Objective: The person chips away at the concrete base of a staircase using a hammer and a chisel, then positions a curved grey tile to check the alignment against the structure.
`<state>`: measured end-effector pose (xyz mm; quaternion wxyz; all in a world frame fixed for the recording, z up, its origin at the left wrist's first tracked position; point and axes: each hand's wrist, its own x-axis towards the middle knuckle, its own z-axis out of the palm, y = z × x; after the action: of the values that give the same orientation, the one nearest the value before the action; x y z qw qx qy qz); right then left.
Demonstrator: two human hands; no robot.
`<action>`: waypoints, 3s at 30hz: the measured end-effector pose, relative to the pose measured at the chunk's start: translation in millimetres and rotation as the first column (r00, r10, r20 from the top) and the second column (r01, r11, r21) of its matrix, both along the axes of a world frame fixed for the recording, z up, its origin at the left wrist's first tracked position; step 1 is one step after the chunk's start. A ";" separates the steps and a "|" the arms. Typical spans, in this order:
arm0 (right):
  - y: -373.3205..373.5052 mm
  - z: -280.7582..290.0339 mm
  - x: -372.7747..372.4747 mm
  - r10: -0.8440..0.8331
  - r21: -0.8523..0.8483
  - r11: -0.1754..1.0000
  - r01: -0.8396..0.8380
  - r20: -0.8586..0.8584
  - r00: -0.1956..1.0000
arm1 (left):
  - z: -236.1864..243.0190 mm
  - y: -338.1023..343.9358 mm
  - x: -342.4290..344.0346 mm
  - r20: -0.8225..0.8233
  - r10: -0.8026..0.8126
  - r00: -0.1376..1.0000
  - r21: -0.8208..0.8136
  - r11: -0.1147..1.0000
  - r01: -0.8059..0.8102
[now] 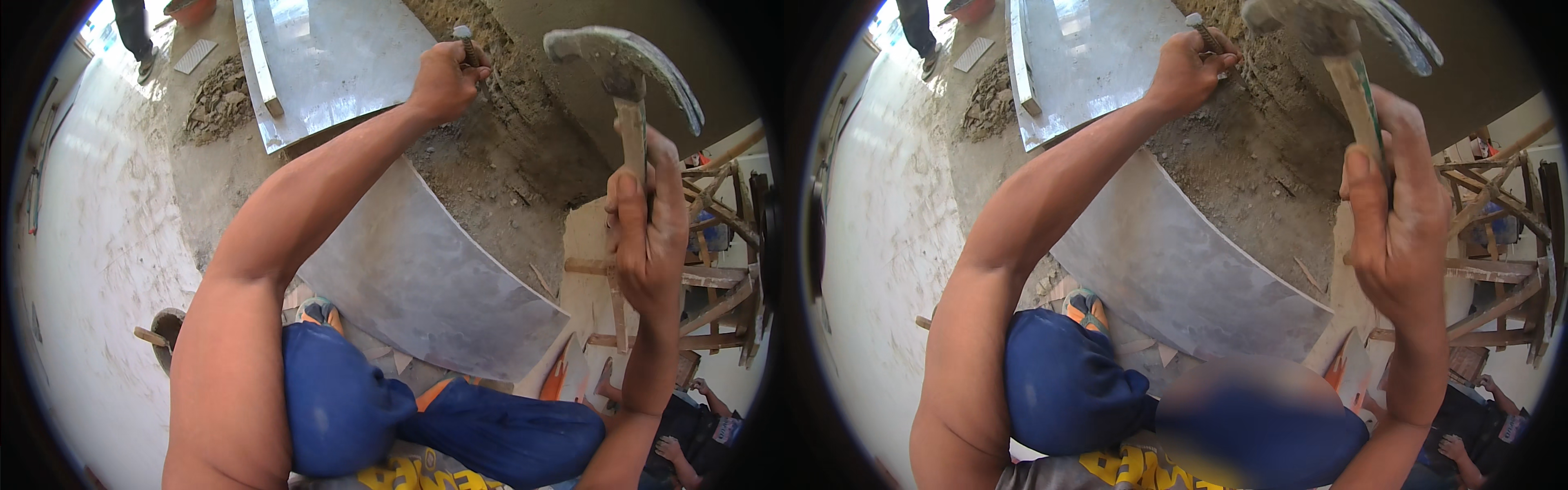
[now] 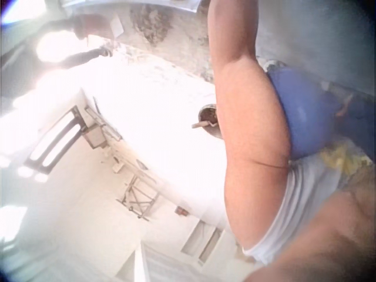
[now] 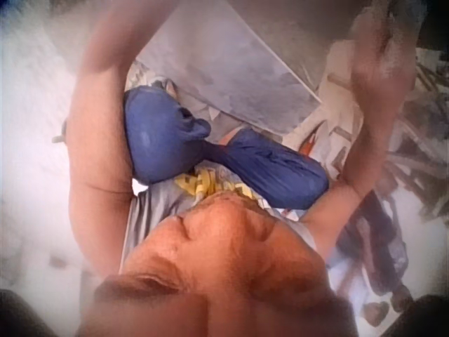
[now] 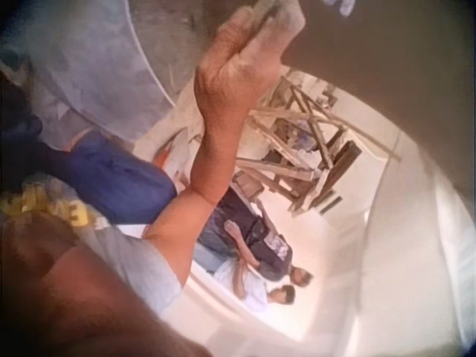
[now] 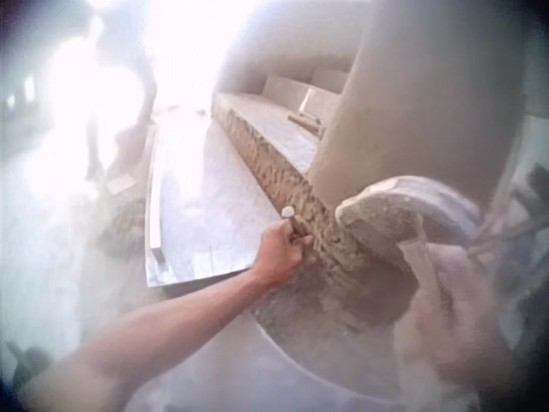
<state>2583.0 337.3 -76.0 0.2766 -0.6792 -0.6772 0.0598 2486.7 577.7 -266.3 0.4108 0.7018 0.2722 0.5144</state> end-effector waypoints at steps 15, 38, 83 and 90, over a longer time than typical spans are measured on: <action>81.5 40.6 -50.1 0.111 -0.119 0.991 -0.067 0.414 0.904 | 5.8 11.1 4.2 -0.090 -0.028 0.996 0.073 0.997 0.035; 86.6 24.2 -50.2 0.148 0.075 0.983 -0.169 0.231 0.962 | 6.0 13.7 9.2 -0.230 0.005 0.973 0.126 0.992 0.025; 28.7 -10.4 25.2 0.022 0.133 0.991 -0.017 -0.038 0.999 | -9.1 20.1 -16.9 0.055 -0.080 0.995 -0.398 0.912 0.095; 25.9 -10.4 26.9 0.050 0.106 0.993 -0.050 -0.001 0.999 | 2.3 -3.7 -12.8 -0.089 -0.193 0.977 -0.135 0.974 0.180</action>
<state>2609.9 363.2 -86.4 0.3119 -0.6463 -0.6957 0.0320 2473.9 573.9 -264.0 0.4866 0.7221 0.2574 0.4190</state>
